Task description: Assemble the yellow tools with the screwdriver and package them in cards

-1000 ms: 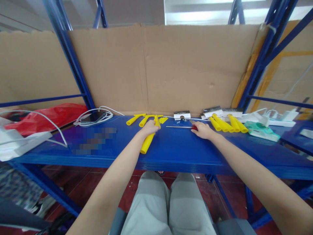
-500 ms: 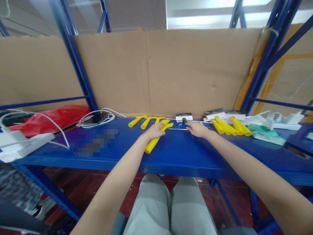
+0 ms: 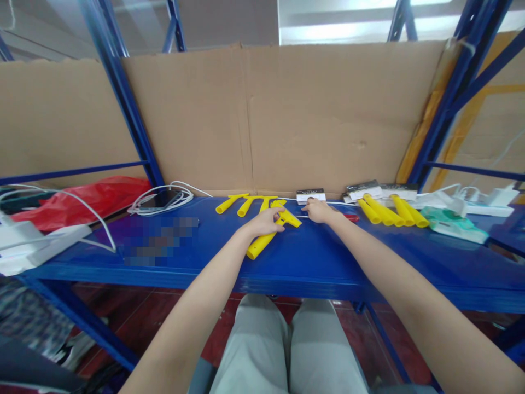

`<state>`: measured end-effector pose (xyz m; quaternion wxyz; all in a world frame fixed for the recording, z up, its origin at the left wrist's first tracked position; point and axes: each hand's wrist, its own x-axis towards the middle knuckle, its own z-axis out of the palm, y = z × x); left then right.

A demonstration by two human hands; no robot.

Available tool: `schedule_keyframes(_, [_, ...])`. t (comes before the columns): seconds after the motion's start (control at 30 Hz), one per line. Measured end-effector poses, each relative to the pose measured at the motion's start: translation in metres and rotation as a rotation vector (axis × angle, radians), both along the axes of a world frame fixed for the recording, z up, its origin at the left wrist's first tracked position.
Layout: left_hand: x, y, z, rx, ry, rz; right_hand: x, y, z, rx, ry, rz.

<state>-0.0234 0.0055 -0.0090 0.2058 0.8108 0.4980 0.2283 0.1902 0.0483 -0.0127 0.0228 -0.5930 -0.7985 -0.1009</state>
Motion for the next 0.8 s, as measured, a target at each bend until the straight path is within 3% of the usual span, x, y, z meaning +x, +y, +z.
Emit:
schedule_keyframes(0.4, [0.0006, 0.0003, -0.0018, 0.038, -0.016, -0.007, 0.002, 0.0013, 0.0011, 0.044, 0.108, -0.025])
schedule_keyframes(0.6, [0.0033, -0.0039, 0.0015, 0.06, -0.05, -0.023, 0.0004, 0.0068, -0.0017, -0.047, 0.289, -0.176])
schedule_keyframes(0.8, [0.0042, -0.0023, -0.0001, 0.057, -0.068, -0.034, -0.0008, 0.0032, -0.0028, -0.05, 0.308, -0.208])
